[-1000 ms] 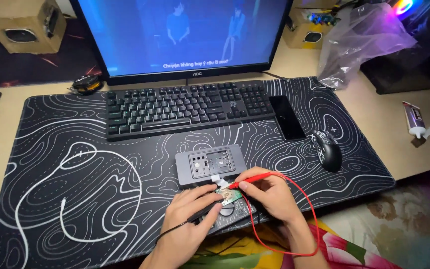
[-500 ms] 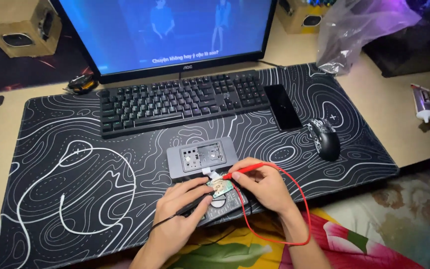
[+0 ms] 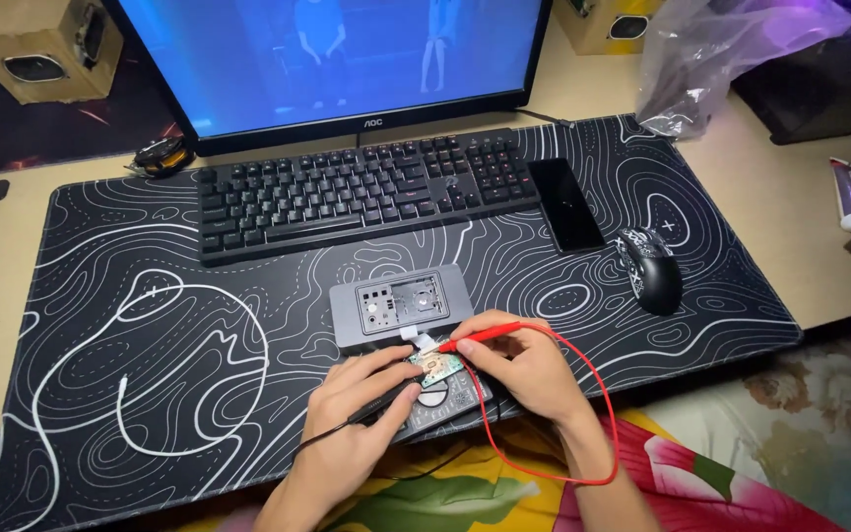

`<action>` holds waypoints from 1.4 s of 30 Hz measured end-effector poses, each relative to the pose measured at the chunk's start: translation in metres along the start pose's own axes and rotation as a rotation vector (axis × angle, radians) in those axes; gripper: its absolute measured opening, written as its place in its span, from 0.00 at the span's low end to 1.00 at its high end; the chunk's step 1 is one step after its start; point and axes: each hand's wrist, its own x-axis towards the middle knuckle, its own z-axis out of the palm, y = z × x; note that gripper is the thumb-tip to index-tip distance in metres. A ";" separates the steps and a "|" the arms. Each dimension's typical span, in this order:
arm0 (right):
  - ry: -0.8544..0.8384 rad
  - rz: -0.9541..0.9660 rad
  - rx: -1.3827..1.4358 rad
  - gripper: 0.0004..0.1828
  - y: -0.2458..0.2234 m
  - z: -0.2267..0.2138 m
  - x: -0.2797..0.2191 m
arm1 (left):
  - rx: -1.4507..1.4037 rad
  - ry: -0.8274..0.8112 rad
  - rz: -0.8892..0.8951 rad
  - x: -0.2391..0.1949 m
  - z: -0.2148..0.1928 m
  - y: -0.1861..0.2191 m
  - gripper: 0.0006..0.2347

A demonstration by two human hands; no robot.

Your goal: The person uses a multimeter to test a small circuit board connected to a disassembled electronic device. They hold the red and black probes against various points on the board while the device remains on the desk.

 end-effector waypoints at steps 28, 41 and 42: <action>0.027 -0.048 -0.049 0.06 0.003 0.003 -0.001 | -0.007 -0.011 -0.002 0.000 -0.001 0.003 0.07; 0.049 -0.088 -0.043 0.06 0.002 0.003 -0.002 | 0.000 -0.019 -0.003 0.000 -0.002 0.004 0.07; 0.066 -0.125 -0.045 0.05 0.002 0.003 -0.001 | 0.000 -0.020 -0.006 0.000 -0.002 0.004 0.07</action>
